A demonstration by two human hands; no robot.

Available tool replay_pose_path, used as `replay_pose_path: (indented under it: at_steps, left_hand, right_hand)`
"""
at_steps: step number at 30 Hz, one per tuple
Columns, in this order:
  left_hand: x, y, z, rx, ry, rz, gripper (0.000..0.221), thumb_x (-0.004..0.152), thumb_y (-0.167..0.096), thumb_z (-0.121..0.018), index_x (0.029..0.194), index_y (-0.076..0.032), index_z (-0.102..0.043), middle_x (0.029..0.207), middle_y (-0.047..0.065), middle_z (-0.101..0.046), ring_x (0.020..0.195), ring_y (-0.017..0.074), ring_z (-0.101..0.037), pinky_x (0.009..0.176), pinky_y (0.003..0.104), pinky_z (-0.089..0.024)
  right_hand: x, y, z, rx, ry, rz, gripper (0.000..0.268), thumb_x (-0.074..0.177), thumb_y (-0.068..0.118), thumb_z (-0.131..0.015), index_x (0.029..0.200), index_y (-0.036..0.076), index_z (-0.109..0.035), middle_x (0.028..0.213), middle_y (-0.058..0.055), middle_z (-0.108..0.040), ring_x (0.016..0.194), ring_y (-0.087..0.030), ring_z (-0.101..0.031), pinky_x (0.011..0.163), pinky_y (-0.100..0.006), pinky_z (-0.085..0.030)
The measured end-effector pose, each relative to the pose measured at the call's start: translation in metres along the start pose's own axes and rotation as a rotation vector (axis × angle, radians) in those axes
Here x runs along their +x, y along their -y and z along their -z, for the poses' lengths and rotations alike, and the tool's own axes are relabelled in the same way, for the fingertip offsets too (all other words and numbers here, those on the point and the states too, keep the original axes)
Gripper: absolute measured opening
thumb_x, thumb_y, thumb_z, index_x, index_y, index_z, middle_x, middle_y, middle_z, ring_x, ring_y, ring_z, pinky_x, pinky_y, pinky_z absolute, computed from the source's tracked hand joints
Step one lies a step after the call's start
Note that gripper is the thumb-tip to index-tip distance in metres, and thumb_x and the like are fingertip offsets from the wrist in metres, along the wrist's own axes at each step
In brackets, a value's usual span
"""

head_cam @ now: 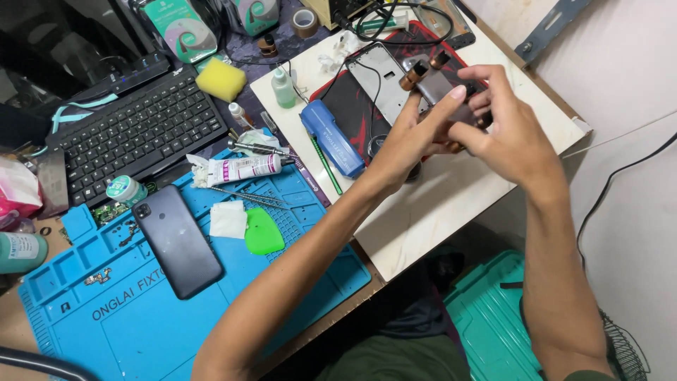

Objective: Disassembling a mobile phone by removing screws and the back cover at a repair station.

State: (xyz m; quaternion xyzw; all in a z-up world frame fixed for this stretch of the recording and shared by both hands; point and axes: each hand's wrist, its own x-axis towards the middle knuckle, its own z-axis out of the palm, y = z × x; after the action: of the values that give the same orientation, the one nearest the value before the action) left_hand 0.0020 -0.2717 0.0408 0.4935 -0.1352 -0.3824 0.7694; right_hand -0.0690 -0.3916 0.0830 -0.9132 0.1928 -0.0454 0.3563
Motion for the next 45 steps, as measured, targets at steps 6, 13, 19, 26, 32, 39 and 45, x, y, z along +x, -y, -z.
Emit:
replay_pose_path:
  at_steps: [6, 13, 19, 26, 32, 39, 45]
  left_hand:
    - [-0.002, 0.012, 0.051, 0.022, -0.196, -0.252, 0.039, 0.087, -0.033, -0.068, 0.117, -0.008, -0.064, 0.104, 0.005, -0.071, 0.09, 0.0148, -0.064, 0.076, 0.028, -0.052]
    - [-0.034, -0.019, 0.106, -0.138, -0.336, -0.278, 0.034, 0.082, -0.021, -0.068, 0.109, -0.002, -0.062, 0.098, 0.009, -0.07, 0.084, 0.02, -0.066, 0.069, 0.032, -0.056]
    - [-0.06, -0.037, 0.114, 0.012, -0.347, -0.287, 0.017, 0.089, -0.018, -0.066, 0.099, -0.005, -0.062, 0.079, 0.005, -0.054, 0.074, 0.0146, -0.062, 0.049, 0.031, -0.053]
    - [-0.066, -0.024, 0.123, 0.033, -0.344, -0.269, 0.019, 0.089, -0.018, -0.066, 0.1, -0.003, -0.062, 0.079, 0.006, -0.054, 0.072, 0.0162, -0.06, 0.048, 0.033, -0.054]
    - [-0.074, -0.025, 0.134, 0.031, -0.357, -0.3, 0.02, 0.089, -0.018, -0.067, 0.1, -0.002, -0.062, 0.078, 0.006, -0.054, 0.072, 0.0161, -0.06, 0.048, 0.032, -0.053]
    - [-0.096, -0.028, 0.152, 0.101, -0.423, -0.31, 0.022, 0.089, -0.02, -0.066, 0.103, -0.004, -0.064, 0.082, 0.006, -0.06, 0.079, 0.0175, -0.066, 0.059, 0.035, -0.059]
    - [-0.104, -0.014, 0.164, 0.077, -0.469, -0.304, 0.021, 0.088, -0.02, -0.067, 0.103, -0.005, -0.064, 0.083, 0.006, -0.062, 0.079, 0.0177, -0.068, 0.063, 0.035, -0.06]
  right_hand:
    - [-0.013, 0.013, -0.008, 0.124, 0.142, 0.275, 0.075, 0.087, 0.032, -0.07, 0.151, 0.013, -0.036, 0.129, -0.016, -0.057, 0.117, -0.025, -0.056, 0.101, -0.038, -0.043]
    - [-0.017, -0.014, -0.049, 0.098, 0.043, 0.318, 0.07, 0.092, 0.021, -0.071, 0.152, 0.005, -0.036, 0.128, -0.021, -0.057, 0.117, -0.03, -0.058, 0.103, -0.042, -0.048]
    - [-0.012, -0.035, -0.107, -0.131, -0.108, 0.342, 0.081, 0.085, 0.027, -0.083, 0.155, 0.013, -0.044, 0.115, -0.018, -0.063, 0.109, -0.038, -0.063, 0.094, -0.053, -0.046]
    - [0.0, -0.03, -0.116, -0.135, -0.174, 0.366, 0.082, 0.086, 0.033, -0.083, 0.154, 0.013, -0.042, 0.111, -0.016, -0.067, 0.107, -0.035, -0.065, 0.092, -0.05, -0.049]
    - [0.012, -0.031, -0.111, -0.226, -0.285, 0.412, 0.079, 0.088, 0.019, -0.084, 0.153, 0.005, -0.042, 0.108, -0.025, -0.063, 0.101, -0.045, -0.064, 0.089, -0.054, -0.05]
    - [0.006, -0.028, -0.101, -0.374, -0.394, 0.393, 0.078, 0.095, 0.037, -0.084, 0.153, 0.003, -0.045, 0.104, -0.022, -0.06, 0.096, -0.047, -0.063, 0.083, -0.057, -0.048]
    - [0.018, 0.011, -0.136, -0.29, -0.257, 0.545, 0.073, 0.093, 0.041, -0.08, 0.151, 0.01, -0.048, 0.107, -0.014, -0.055, 0.097, -0.042, -0.062, 0.081, -0.055, -0.045]
